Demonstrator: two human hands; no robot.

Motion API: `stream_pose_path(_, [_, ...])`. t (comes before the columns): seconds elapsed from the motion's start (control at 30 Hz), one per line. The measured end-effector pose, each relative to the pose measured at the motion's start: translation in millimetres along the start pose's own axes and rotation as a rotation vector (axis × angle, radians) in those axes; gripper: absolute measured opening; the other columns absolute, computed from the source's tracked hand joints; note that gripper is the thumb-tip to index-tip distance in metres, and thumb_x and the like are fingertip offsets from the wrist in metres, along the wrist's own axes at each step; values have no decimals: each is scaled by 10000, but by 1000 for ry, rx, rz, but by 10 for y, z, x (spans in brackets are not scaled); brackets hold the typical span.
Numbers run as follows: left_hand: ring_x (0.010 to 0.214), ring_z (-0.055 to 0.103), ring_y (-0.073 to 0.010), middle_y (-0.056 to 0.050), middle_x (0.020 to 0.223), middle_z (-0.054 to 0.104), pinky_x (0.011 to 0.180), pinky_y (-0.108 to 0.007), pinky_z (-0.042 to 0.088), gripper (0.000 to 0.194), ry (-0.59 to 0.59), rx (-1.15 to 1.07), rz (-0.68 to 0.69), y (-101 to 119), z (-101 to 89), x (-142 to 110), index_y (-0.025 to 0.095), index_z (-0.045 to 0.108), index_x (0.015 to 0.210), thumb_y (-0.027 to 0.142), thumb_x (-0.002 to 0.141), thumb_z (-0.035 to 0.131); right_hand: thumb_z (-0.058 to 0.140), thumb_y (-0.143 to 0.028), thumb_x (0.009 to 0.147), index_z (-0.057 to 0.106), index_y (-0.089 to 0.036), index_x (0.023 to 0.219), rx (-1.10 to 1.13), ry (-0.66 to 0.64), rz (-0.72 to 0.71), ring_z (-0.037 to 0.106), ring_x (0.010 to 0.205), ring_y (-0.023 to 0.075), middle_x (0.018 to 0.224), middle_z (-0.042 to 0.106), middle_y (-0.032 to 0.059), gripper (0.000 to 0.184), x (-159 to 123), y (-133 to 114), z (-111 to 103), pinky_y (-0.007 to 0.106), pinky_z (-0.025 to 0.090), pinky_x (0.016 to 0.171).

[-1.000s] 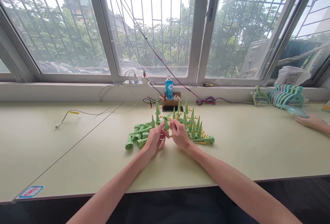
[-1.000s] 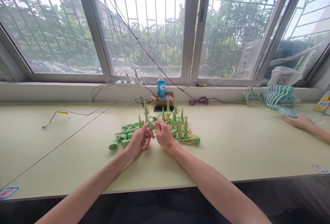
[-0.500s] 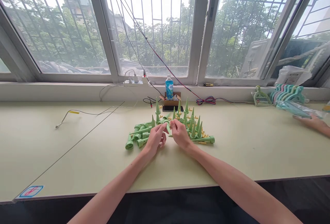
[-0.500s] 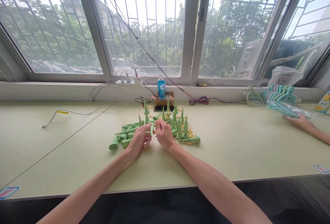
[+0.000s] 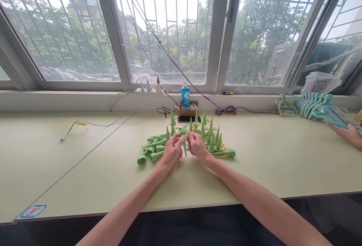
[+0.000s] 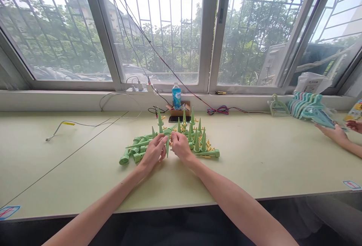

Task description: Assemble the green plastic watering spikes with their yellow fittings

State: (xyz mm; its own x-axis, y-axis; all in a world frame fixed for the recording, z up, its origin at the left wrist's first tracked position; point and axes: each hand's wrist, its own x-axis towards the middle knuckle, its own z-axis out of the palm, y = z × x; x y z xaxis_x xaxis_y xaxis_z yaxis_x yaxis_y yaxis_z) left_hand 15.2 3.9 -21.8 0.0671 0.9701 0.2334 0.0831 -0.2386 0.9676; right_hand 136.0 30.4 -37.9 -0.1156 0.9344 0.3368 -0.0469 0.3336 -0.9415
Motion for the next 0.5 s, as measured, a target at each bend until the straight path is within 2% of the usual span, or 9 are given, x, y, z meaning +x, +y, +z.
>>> stream_pose_path(0.13, [325,384,-81,78,484,446,333,-207,286,374,-11,1,7,11,15,-6,181,539,1027,491,820,566,432,-516,896,322,-234,654,67,-22,62,244,321,73,416,269,-93,387,22,12,-21,217,182,304])
stream_pose_path(0.3, [339,399,-77,61,542,499,382,-223,350,536,5,13,-10,-79,13,17,156,506,1221,511,824,567,410,-531,900,329,-237,666,25,-17,50,228,311,77,391,286,-94,384,42,6,-37,229,185,312])
stream_pose_path(0.4, [363,415,-67,22,658,571,399,-221,362,511,26,71,29,-133,10,34,173,515,1210,523,838,544,398,-525,913,347,-232,669,-19,5,-6,239,334,83,398,309,-88,385,51,11,-50,234,214,344])
stream_pose_path(0.5, [380,431,-56,-16,817,610,384,-216,342,408,49,119,105,-130,11,41,194,552,1084,525,846,526,394,-507,927,352,-224,658,-97,45,-86,265,381,89,434,320,-76,393,57,21,-57,239,238,392])
